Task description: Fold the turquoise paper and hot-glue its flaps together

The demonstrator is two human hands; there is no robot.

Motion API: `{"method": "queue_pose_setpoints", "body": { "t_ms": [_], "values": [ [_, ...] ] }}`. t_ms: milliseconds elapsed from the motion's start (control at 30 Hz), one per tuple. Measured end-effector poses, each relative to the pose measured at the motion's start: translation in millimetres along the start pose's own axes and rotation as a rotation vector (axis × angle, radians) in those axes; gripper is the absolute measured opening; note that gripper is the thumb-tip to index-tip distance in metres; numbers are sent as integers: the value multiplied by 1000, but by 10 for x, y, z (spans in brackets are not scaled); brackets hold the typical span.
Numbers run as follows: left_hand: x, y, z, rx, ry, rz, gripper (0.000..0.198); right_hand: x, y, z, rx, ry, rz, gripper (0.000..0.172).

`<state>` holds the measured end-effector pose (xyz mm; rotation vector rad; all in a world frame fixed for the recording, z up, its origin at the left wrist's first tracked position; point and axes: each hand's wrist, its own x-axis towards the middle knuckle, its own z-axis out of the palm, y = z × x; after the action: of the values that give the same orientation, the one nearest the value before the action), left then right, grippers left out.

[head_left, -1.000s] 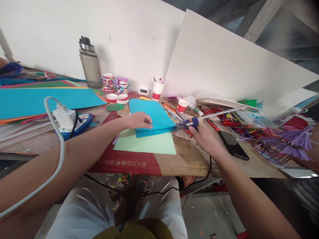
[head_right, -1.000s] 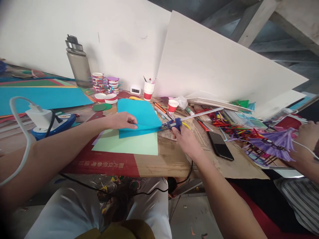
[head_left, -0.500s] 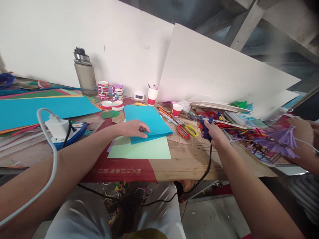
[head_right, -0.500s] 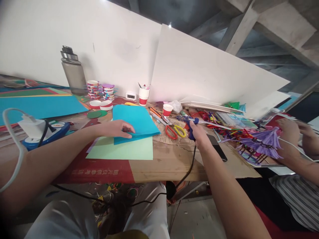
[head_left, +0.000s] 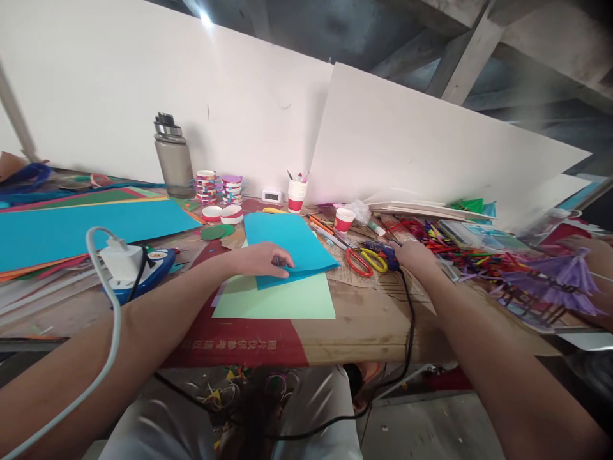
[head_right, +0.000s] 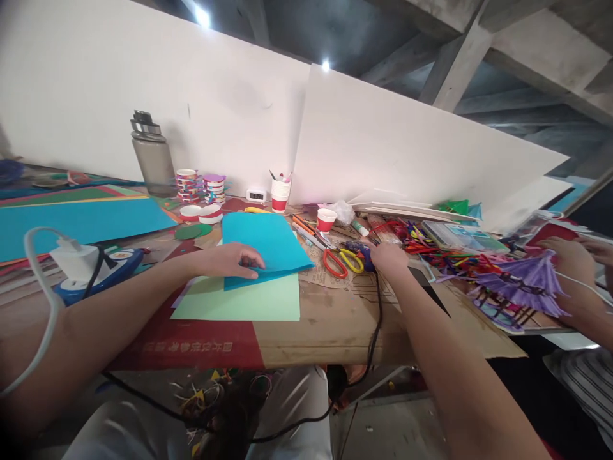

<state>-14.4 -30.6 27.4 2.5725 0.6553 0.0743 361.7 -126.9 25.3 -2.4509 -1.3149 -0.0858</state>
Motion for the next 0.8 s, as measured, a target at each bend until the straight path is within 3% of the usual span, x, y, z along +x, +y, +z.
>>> {"method": "queue_pose_setpoints", "body": {
  "t_ms": [67, 133, 267, 333, 467, 633, 800],
  "values": [
    [-6, 25, -8, 12, -15, 14, 39, -126, -138, -52, -69, 101, -32, 39],
    [-14, 47, -20, 23, -28, 23, 39, -291, -373, -51, -18, 154, -263, 32],
    [-28, 66, -29, 25, -36, 18, 40, -580, -884, 91, 329, 10, -759, 24],
    [-28, 57, -17, 25, -28, 23, 39, -655, -1022, 183, 367, -98, -892, 23],
    [-11, 17, 21, 56, -31, 93, 37, -694, -1037, 340, 342, -258, -918, 25],
    [-4, 15, 30, 132, -47, 157, 34, -695, -975, 396, 373, -329, -840, 24],
    [-24, 68, 18, 188, -67, 165, 34, -686, -1061, 269, 403, -205, -744, 22]
  ]
}}
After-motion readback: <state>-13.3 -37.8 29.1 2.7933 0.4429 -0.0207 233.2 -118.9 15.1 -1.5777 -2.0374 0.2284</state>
